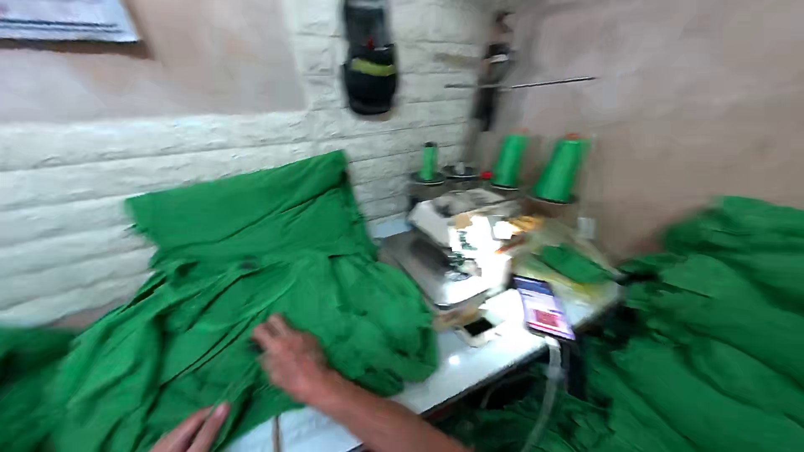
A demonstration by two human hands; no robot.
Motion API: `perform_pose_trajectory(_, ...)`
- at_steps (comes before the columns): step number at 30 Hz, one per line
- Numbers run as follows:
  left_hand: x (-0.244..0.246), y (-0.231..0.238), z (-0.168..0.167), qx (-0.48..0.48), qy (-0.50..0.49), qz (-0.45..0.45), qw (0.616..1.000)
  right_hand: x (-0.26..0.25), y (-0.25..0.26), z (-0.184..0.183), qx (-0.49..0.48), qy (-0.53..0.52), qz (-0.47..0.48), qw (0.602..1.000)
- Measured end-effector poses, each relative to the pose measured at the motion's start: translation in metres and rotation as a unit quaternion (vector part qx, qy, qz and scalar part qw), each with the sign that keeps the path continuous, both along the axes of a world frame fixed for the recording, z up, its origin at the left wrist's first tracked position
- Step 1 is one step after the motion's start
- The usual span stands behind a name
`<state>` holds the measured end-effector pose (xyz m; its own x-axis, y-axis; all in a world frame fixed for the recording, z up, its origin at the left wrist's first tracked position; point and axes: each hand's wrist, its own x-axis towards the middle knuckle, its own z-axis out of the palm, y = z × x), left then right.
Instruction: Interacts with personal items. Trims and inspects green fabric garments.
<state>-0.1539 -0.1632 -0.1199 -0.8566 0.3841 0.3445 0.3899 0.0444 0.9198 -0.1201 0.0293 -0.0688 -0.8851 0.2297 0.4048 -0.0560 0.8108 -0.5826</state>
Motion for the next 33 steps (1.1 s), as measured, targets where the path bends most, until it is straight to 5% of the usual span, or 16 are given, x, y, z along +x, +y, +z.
perform_pose_trajectory(4,0.013,0.008,0.014,0.11,-0.125,0.067,0.984,-0.005,-0.006,-0.03,-0.02,0.25,0.057,0.966)
perform_pose_trajectory(9,0.011,-0.002,0.013,0.153,-0.18,0.003,0.972,0.001,-0.01,-0.033,-0.025,0.078,0.144,0.986)
perform_pose_trajectory(17,0.004,-0.009,-0.001,0.147,-0.119,-0.047,0.981,0.009,-0.041,-0.041,0.006,0.192,0.161,0.968)
perform_pose_trajectory(20,-0.001,-0.012,-0.008,0.1,-0.024,-0.072,0.992,0.003,-0.037,-0.043,-0.141,0.143,0.163,0.966)
perform_pose_trajectory(24,0.006,-0.006,-0.006,0.023,0.014,-0.004,1.0,0.004,-0.029,-0.04,-0.275,0.076,0.172,0.943)
perform_pose_trajectory(33,0.012,-0.002,-0.011,0.033,0.089,0.067,0.993,0.002,-0.04,-0.046,-0.182,0.167,0.229,0.942)
